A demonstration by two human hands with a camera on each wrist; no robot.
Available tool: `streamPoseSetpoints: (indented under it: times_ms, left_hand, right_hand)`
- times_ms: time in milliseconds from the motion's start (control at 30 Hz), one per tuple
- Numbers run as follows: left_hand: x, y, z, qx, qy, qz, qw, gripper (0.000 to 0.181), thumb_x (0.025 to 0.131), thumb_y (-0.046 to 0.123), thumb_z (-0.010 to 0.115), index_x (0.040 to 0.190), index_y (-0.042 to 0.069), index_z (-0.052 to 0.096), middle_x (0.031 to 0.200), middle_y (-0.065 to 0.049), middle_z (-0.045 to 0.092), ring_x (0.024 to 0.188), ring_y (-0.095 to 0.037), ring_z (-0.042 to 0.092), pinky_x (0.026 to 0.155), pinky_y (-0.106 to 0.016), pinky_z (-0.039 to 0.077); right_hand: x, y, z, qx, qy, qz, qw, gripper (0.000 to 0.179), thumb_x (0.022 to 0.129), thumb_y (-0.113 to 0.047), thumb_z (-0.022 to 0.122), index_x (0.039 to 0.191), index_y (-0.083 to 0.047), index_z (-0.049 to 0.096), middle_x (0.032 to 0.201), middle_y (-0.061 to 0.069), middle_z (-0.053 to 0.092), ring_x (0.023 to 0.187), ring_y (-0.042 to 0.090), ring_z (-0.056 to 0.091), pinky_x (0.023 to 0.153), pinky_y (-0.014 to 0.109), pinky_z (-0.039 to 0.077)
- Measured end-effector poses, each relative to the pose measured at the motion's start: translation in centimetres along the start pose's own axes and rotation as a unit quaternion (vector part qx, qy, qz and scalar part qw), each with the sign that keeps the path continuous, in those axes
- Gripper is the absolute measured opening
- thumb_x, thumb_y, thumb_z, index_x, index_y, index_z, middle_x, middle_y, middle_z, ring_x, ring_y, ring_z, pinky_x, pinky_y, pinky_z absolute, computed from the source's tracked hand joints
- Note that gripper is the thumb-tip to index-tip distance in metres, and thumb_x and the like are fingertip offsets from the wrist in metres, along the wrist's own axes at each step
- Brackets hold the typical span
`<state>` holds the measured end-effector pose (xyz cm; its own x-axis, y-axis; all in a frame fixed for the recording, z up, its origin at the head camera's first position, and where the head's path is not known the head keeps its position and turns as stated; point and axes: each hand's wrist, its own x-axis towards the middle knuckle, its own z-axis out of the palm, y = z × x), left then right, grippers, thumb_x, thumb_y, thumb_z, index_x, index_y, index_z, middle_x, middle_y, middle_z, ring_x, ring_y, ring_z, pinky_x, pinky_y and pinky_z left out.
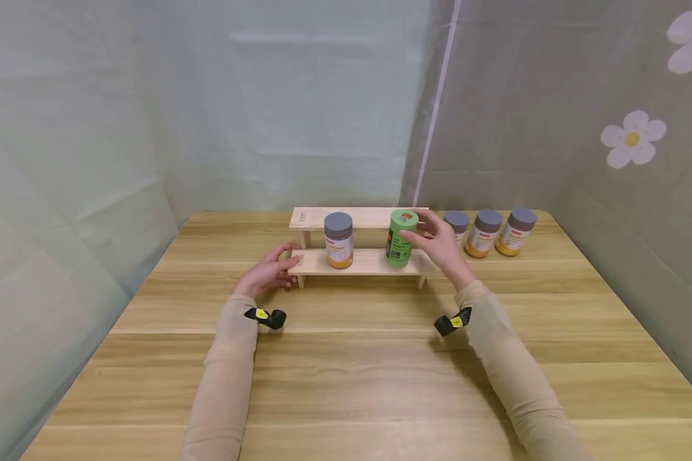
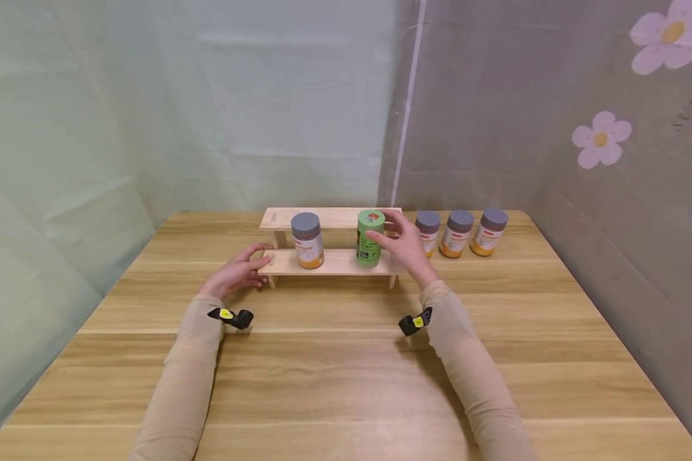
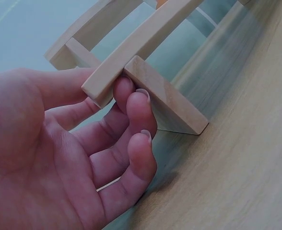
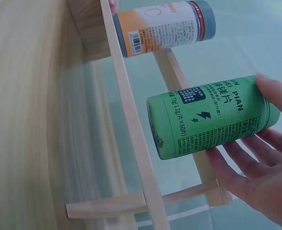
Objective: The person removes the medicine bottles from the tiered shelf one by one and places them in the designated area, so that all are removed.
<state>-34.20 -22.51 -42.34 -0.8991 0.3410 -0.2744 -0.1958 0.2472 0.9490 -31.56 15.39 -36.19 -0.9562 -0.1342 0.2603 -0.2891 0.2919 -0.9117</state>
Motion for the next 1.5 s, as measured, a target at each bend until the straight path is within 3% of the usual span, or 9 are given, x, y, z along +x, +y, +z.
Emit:
streamPoseSetpoints:
  times_ms: [467, 667, 900, 1233, 1500]
  left_hand:
    - [-0.2, 0.2, 0.2, 0.000, -0.002, 0.009, 1.0000, 0.054, 0.103, 0.027, 0.046, 0.150, 0.015, 0.021, 0.085, 0.004, 0.060, 0.069, -0.008, 0.061, 0.064, -0.022, 0.049]
    - [-0.2, 0.2, 0.2, 0.002, -0.004, 0.011, 0.9999, 0.055, 0.103, 0.027, 0.046, 0.150, 0.015, 0.020, 0.085, 0.005, 0.060, 0.069, -0.007, 0.061, 0.064, -0.022, 0.050]
    - [-0.1, 0.1, 0.2, -0.001, -0.007, 0.007, 1.0000, 0.056, 0.103, 0.028, 0.046, 0.151, 0.015, 0.019, 0.087, 0.005, 0.059, 0.071, -0.008, 0.062, 0.066, -0.023, 0.049]
    - [-0.1, -0.1, 0.0, 0.002, -0.011, 0.015, 0.9998, 0.055, 0.104, 0.026, 0.044, 0.150, 0.013, 0.018, 0.083, 0.006, 0.061, 0.067, -0.006, 0.061, 0.062, -0.022, 0.049]
    - [-0.3, 0.3, 0.2, 0.008, -0.003, 0.012, 0.9999, 0.052, 0.104, 0.026, 0.044, 0.149, 0.015, 0.020, 0.084, 0.006, 0.062, 0.068, -0.007, 0.062, 0.063, -0.022, 0.050]
  right_hand:
    - [-0.4, 0.4, -2.0, -0.021, 0.015, -0.001, 0.9997, 0.057, 0.088, -0.027, 0.072, 0.139, -0.013, 0.050, 0.133, 0.015, 0.056, 0.123, 0.028, 0.055, 0.103, 0.041, 0.046]
    - [-0.5, 0.6, -2.8, -0.018, 0.034, -0.003, 0.9993, 0.055, 0.088, -0.028, 0.072, 0.137, -0.013, 0.051, 0.128, 0.009, 0.058, 0.112, 0.011, 0.058, 0.094, 0.027, 0.048]
    - [-1.1, 1.0, -3.8, -0.027, 0.041, 0.001, 0.9988, 0.055, 0.089, -0.031, 0.071, 0.137, -0.013, 0.051, 0.119, -0.004, 0.059, 0.108, 0.003, 0.057, 0.105, 0.039, 0.045]
    - [-1.8, 1.6, -5.8, -0.056, 0.060, 0.011, 0.9966, 0.058, 0.089, -0.037, 0.070, 0.138, -0.014, 0.050, 0.111, -0.010, 0.059, 0.099, 0.000, 0.057, 0.082, 0.018, 0.047]
    - [-1.6, 1.8, -7.8, -0.025, 0.054, 0.004, 0.9982, 0.055, 0.089, -0.026, 0.071, 0.138, -0.010, 0.050, 0.109, -0.022, 0.058, 0.102, -0.004, 0.057, 0.086, 0.014, 0.046]
